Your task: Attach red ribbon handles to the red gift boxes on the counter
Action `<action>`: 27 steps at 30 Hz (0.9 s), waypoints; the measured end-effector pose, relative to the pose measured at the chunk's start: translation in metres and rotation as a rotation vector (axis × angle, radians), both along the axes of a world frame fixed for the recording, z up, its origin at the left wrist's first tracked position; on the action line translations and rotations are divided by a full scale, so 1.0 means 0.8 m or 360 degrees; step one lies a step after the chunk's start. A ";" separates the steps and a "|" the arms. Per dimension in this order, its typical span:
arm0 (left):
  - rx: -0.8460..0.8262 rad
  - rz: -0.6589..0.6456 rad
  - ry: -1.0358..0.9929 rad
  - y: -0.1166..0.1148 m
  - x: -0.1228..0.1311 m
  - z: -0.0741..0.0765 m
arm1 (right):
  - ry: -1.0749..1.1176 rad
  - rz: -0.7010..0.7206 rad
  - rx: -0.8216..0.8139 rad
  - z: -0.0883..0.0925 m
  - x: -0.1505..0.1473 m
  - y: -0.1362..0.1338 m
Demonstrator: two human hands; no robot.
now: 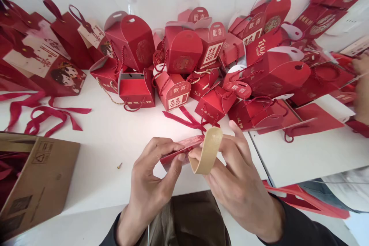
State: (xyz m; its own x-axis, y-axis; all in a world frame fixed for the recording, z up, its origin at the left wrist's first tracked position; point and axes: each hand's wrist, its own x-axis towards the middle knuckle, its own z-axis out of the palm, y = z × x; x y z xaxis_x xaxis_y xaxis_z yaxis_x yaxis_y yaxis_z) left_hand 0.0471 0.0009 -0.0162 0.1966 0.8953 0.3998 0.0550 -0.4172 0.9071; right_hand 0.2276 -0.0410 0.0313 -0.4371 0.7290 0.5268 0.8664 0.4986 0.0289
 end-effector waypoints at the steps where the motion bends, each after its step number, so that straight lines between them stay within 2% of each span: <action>1: 0.0010 0.0006 -0.0010 -0.001 0.001 -0.001 | 0.0022 -0.0014 0.0021 -0.001 0.000 0.000; 6: 0.0013 0.0024 -0.0028 -0.002 0.003 -0.001 | 0.0180 -0.0075 -0.0009 -0.004 -0.001 -0.001; 12: 0.0007 0.0037 -0.0021 -0.004 0.004 -0.001 | 0.0165 -0.0023 0.0016 -0.002 -0.002 -0.001; 16: 0.0003 0.0042 -0.0011 -0.006 0.004 -0.002 | 0.0093 0.0007 0.0011 0.002 -0.003 -0.001; 27: 0.0035 0.0028 -0.0006 -0.004 0.006 -0.003 | 0.0064 -0.0109 -0.0115 0.020 -0.012 0.007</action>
State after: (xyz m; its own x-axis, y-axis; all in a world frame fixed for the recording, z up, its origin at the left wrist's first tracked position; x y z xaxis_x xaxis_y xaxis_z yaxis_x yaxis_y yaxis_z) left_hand 0.0519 -0.0025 -0.0184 0.1795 0.8894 0.4203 0.0590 -0.4362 0.8979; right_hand 0.2179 -0.0358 0.0475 -0.3645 0.7930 0.4881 0.8982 0.4377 -0.0404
